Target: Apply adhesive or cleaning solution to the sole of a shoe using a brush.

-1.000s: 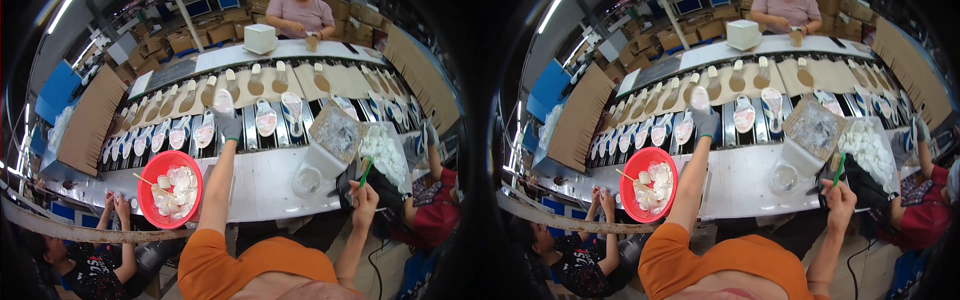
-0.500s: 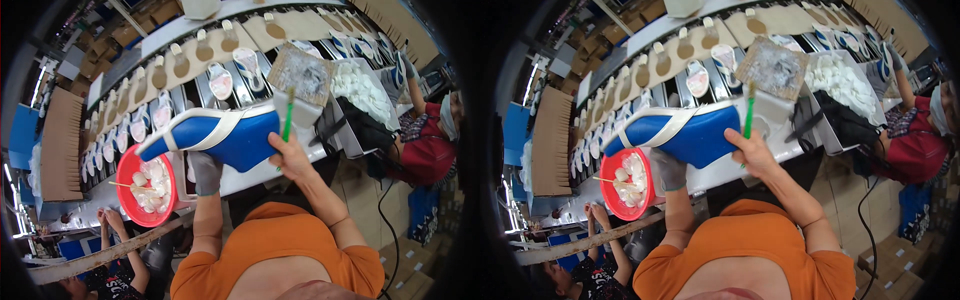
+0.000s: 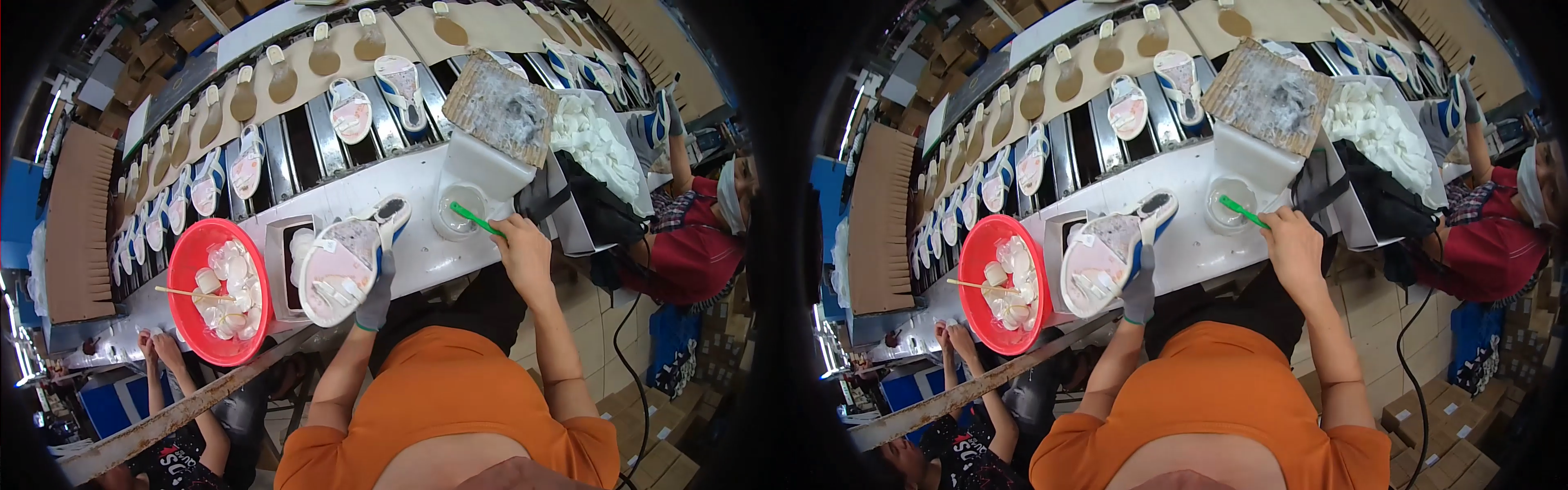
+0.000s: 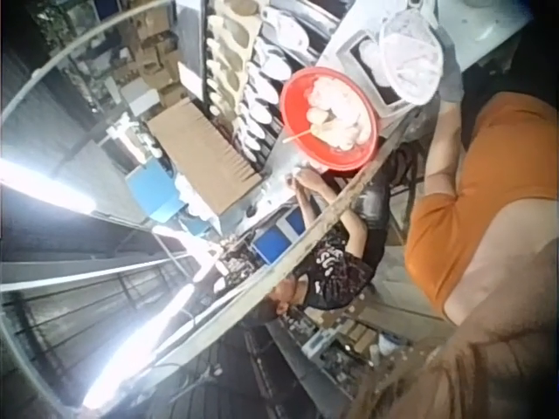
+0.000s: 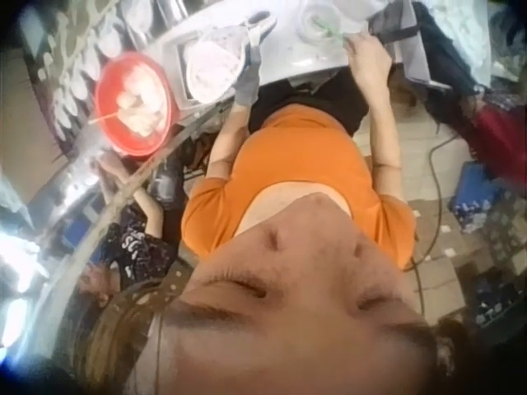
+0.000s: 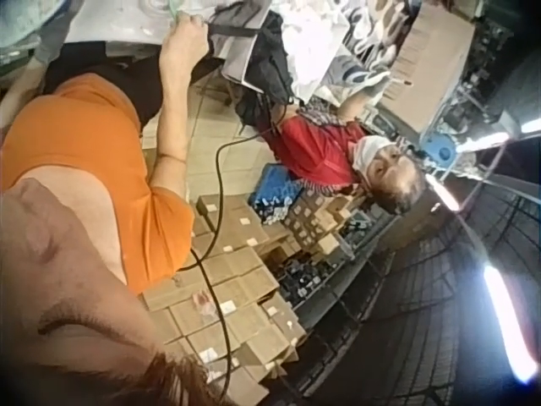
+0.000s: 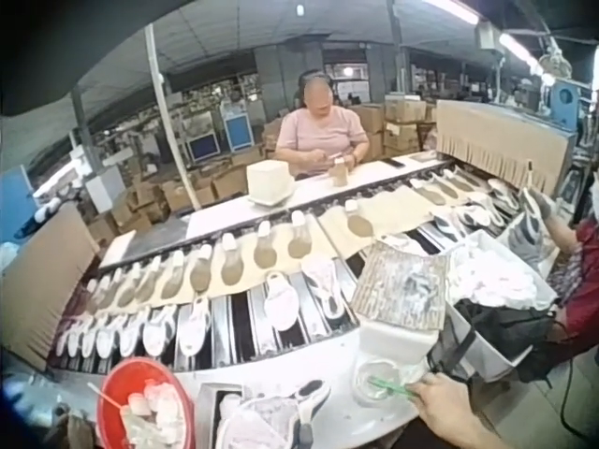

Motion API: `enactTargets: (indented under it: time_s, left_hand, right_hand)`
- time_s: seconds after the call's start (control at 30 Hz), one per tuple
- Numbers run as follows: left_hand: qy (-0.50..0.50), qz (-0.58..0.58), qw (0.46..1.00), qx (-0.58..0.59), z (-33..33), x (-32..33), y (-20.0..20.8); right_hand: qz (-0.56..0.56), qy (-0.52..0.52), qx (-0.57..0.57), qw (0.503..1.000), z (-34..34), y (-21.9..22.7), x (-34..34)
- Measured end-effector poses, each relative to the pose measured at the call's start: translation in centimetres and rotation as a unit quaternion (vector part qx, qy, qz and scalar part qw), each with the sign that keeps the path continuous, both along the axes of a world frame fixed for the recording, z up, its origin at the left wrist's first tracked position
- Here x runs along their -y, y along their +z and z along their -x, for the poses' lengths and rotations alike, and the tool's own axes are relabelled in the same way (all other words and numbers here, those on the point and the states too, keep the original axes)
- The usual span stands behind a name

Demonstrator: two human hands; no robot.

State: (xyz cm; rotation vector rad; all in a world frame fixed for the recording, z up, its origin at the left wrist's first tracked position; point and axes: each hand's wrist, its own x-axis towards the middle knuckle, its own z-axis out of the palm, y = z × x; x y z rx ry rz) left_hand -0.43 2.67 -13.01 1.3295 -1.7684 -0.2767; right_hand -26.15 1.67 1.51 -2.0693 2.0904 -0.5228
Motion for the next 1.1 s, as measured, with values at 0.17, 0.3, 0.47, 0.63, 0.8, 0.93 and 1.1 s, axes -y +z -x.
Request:
enactTargets:
  time_s: [0.17, 0.3, 0.47, 0.63, 0.8, 0.93, 1.1]
  left_hand:
    - [0.012, -0.23, 0.932, -0.281, 1.7, -1.5, 2.8]
    - [-0.007, -0.188, 0.973, -0.133, 0.9, -3.0, 3.1]
    - [-0.006, -0.222, 0.964, -0.146, 0.7, -3.9, 3.3]
    - [-0.001, -0.266, 0.951, -0.155, 1.5, -2.7, 3.1]
    - [0.006, -0.29, 0.941, -0.171, 2.2, -3.3, 3.2]
    - [0.006, -0.287, 0.94, -0.186, 2.0, -4.0, 2.9]
    - [-0.005, -0.307, 0.927, -0.213, 1.6, -4.2, 3.2]
  right_hand:
    - [-0.03, 0.018, 0.002, 0.999, 0.1, 0.3, 0.5]
    - [-0.07, -0.004, 0.144, 0.987, 1.3, -0.2, 0.1]
    - [-0.112, -0.059, 0.406, 0.905, 2.2, -2.8, -0.3]
    - [-0.145, -0.06, 0.572, 0.805, 0.6, -3.3, 0.4]
    - [-0.175, -0.001, 0.491, 0.853, -3.9, -1.0, -1.5]
    - [-0.134, 0.091, 0.493, 0.855, -6.0, -0.4, -1.9]
    - [-0.117, 0.118, 0.464, 0.87, -6.2, -0.5, -1.9]
